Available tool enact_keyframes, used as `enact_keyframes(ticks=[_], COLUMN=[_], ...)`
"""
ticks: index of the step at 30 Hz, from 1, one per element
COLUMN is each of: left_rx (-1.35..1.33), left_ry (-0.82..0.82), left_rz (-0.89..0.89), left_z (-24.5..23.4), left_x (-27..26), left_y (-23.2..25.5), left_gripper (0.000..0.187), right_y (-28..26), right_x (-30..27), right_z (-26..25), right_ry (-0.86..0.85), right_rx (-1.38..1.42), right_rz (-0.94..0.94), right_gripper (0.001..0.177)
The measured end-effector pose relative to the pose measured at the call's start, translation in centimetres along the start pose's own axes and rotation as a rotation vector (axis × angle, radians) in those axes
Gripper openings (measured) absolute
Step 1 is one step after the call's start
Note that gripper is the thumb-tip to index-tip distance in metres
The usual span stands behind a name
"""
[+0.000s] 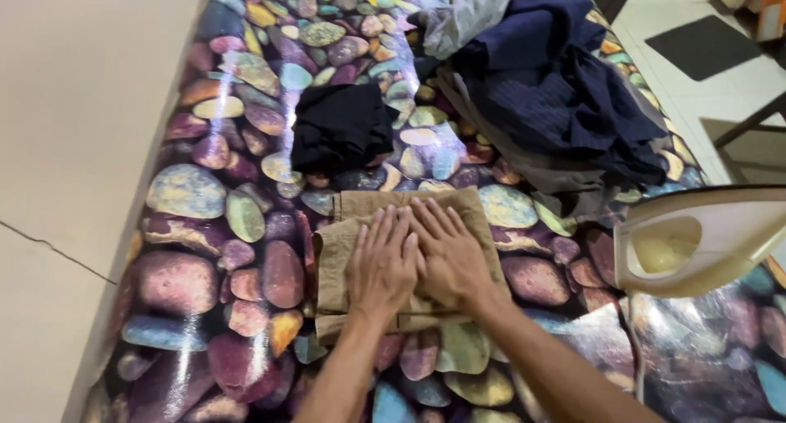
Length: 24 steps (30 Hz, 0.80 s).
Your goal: Iron and fold a pair of brown pants on a flat surface.
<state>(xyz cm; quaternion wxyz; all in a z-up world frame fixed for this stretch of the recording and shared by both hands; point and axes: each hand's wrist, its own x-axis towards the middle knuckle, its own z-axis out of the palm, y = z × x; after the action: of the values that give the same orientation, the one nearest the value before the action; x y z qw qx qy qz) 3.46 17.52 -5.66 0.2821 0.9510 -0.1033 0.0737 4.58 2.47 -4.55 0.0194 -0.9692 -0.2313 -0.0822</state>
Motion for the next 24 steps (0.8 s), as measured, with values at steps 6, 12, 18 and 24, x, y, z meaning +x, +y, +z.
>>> enact_keyframes(ticks=[6, 12, 18, 24], left_rx=[0.173, 0.295, 0.231, 0.199], left_ry=[-0.037, -0.072, -0.013, 0.044], left_rz=[-0.001, -0.12, -0.114, -0.034], left_z=[-1.9, -5.2, -4.4, -3.8], left_x=[0.3, 0.4, -0.5, 0.1], left_y=[-0.1, -1.9, -3.8, -2.9], left_gripper=[0.063, 0.071, 0.069, 0.072], right_y=[1.9, 3.3, 4.7, 6.8], right_x=[-0.9, -1.4, -3.1, -4.7], right_z=[-3.1, -2.1, -2.8, -3.3], right_ry=[-0.084, -0.035, -0.019, 0.099], right_rx=[0.067, 0.022, 0.073, 0.12], right_rz=[0.057, 0.097, 0.182, 0.184], right_gripper=[0.067, 0.077, 0.076, 0.067])
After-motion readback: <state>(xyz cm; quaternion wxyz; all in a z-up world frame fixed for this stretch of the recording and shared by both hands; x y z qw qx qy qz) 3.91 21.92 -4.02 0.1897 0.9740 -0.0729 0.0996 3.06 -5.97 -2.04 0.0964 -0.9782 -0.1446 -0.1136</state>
